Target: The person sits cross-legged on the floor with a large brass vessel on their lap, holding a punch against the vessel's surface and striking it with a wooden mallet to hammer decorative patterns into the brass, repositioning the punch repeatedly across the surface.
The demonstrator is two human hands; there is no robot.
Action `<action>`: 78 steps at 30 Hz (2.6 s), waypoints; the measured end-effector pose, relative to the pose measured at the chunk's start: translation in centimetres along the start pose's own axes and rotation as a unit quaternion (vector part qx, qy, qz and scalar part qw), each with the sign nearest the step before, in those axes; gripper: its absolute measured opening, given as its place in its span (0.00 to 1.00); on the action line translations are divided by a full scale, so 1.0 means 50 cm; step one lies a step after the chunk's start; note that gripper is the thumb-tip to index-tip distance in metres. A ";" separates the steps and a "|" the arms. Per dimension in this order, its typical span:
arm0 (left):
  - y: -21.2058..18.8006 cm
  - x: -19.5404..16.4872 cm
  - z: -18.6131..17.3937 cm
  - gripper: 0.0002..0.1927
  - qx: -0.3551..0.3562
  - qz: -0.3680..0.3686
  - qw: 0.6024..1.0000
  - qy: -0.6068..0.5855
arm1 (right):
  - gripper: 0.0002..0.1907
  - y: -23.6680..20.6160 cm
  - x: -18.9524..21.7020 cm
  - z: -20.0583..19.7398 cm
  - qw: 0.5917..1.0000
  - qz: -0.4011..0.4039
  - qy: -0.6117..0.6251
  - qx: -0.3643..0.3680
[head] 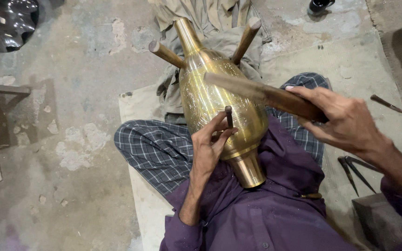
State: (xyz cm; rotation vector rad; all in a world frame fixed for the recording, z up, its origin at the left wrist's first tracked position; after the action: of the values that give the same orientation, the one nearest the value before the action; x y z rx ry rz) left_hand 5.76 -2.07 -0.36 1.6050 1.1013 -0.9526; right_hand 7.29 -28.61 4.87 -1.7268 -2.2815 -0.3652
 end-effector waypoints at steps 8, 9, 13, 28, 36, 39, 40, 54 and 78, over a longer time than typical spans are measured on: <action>0.006 0.003 0.009 0.24 0.020 0.050 0.996 0.070 | 0.38 0.023 0.034 -0.062 0.997 -0.027 -0.062 -0.028; 0.006 0.004 0.011 0.24 0.025 0.053 0.996 0.071 | 0.39 0.024 0.038 -0.066 0.995 -0.028 -0.092 -0.023; 0.009 0.008 0.012 0.25 0.033 0.033 0.997 0.053 | 0.33 0.028 0.039 -0.056 0.982 0.000 -0.188 0.022; 0.034 -0.052 0.010 0.25 0.081 0.071 0.990 0.086 | 0.35 -0.020 -0.013 -0.103 0.996 0.038 -0.007 -0.081; 0.038 -0.055 0.017 0.26 0.105 0.080 0.987 0.090 | 0.32 -0.029 -0.018 -0.050 0.984 0.042 -0.174 -0.028; 0.041 -0.053 0.020 0.27 0.120 0.078 0.985 0.094 | 0.38 -0.048 -0.025 -0.056 0.995 0.041 0.071 -0.052; 0.043 -0.051 0.025 0.27 0.130 0.072 0.984 0.094 | 0.35 -0.052 -0.024 -0.048 0.998 0.031 -0.018 -0.053; 0.069 -0.093 0.057 0.27 0.248 0.131 0.955 0.099 | 0.32 -0.112 -0.077 0.048 0.975 0.170 0.139 -0.017; 0.050 -0.072 0.070 0.27 0.270 0.149 0.936 0.169 | 0.24 -0.114 -0.063 0.012 0.980 0.082 0.100 -0.149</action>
State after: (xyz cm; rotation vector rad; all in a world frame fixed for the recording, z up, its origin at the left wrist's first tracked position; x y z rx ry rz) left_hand 6.78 -6.62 2.76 2.3816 0.8106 -0.8324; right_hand 2.59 -32.75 2.97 -1.9009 -2.0055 -0.8402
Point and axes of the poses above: each hand's wrist, its own y-axis towards the middle knuckle, its own z-axis out of the palm, x = y × z, the point moved 10 cm from there along y, towards the middle knuckle, and after that the axes turned 10 degrees about z, right-handed, at the moved point
